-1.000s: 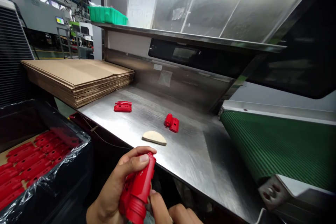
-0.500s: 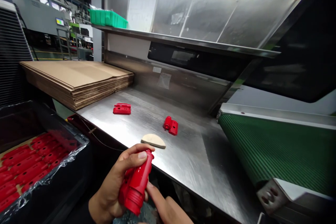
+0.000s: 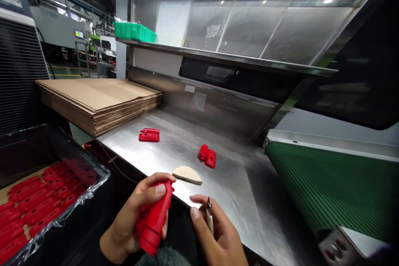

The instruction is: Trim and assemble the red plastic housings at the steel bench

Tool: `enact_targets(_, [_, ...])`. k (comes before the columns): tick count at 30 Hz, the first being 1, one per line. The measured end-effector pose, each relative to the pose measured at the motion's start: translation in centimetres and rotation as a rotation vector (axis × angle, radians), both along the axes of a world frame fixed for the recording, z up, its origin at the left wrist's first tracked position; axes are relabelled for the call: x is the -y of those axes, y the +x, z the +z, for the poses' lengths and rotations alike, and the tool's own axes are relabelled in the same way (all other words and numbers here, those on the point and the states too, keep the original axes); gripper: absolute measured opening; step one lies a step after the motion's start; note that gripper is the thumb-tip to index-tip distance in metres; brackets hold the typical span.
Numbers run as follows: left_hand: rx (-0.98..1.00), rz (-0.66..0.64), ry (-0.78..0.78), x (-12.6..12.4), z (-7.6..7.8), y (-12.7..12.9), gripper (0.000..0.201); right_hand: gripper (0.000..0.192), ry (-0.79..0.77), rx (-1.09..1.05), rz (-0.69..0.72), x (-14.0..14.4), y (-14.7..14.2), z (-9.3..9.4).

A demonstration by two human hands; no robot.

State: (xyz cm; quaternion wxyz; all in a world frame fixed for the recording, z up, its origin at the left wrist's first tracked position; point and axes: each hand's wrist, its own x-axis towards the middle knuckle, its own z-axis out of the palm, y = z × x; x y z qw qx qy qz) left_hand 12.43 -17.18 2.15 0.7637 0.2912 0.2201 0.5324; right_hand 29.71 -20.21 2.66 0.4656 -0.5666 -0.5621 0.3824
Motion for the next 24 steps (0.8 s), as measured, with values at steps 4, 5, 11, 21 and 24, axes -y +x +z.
enact_targets(4, [-0.137, 0.222, -0.017, -0.1, -0.9, -0.7, 0.067, 0.055, 0.071, 0.670, -0.172, -5.0, 6.1, -0.5])
enact_targets(5, [-0.136, 0.254, -0.023, -0.1, -1.1, -0.8, 0.078, 0.053, 0.059, 0.780, -0.206, -6.4, 7.3, -0.6])
enact_targets(11, [0.038, 0.118, -0.199, 0.5, -2.5, -0.5, 0.078, 0.051, -0.054, 1.080, -0.242, -11.3, 10.0, -2.3])
enact_targets(21, [-0.117, 0.064, 0.093, -0.9, -1.6, -1.4, 0.058, 0.039, 0.224, 0.892, 0.091, -12.0, 4.5, -0.6])
enact_targets(24, [-0.574, -0.064, 0.412, -5.1, -0.4, -2.6, 0.057, 0.032, 0.175, 0.875, 0.195, -13.3, 1.9, -0.8])
